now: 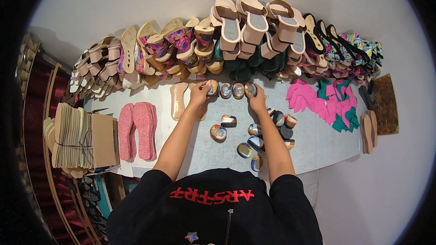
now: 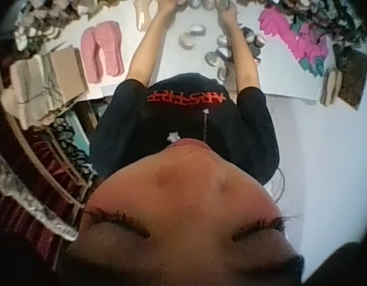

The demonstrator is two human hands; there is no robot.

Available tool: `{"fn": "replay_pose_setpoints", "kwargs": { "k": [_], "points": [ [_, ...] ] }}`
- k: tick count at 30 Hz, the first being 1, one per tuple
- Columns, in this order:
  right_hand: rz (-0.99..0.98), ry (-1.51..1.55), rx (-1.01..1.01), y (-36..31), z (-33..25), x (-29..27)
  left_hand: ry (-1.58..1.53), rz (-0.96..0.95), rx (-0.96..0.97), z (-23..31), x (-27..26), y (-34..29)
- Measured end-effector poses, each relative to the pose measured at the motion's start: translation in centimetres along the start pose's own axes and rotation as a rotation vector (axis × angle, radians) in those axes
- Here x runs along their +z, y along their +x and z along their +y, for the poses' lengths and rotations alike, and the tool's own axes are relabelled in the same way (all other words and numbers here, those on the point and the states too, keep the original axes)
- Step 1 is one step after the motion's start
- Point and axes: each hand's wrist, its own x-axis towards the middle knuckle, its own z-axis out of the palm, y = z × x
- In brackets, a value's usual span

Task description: Organizing and preparing various shoe components on a work surface.

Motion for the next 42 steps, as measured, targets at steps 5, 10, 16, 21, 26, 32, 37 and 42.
{"fn": "replay_pose_setpoints", "kwargs": {
  "k": [5, 10, 16, 21, 26, 32, 37, 42],
  "points": [
    [0.032, -0.008, 0.072, -0.2, 0.1, -0.1, 0.412, 0.117, 0.256, 0.3, 1.3, 0.3],
    [-0.053, 0.05, 0.113, -0.5, -1.3, -0.5, 0.501, 0.203, 0.298, -1.0, 0.8, 1.0],
    [-0.016, -0.021, 0.069, -0.4, -0.3, -0.5, 0.532, 0.157, 0.269, 0.1, 1.8, -0.1],
    [0.015, -0.077, 0.065, -0.7, -1.3, -0.1, 0.473, 0.178, 0.228, 0.0, 1.7, -0.7],
    [0.041, -0.047, 0.084, -0.9, -1.3, 0.1, 0.692, -0.12, 0.467, -0.2, 0.8, -1.8],
    [0.199, -0.114, 0.172, -2.6, -3.2, 0.3, 0.778, 0.009, 0.505, -0.2, 1.4, -4.2],
    [0.291, -0.183, 0.046, -3.9, -6.3, -0.1, 0.812, 0.075, 0.591, -0.3, 0.9, -4.9],
    [0.261, -0.093, -0.14, -3.4, -7.3, 0.3, 0.413, -0.09, 0.299, 0.5, 0.3, -4.0]
  ]
}}
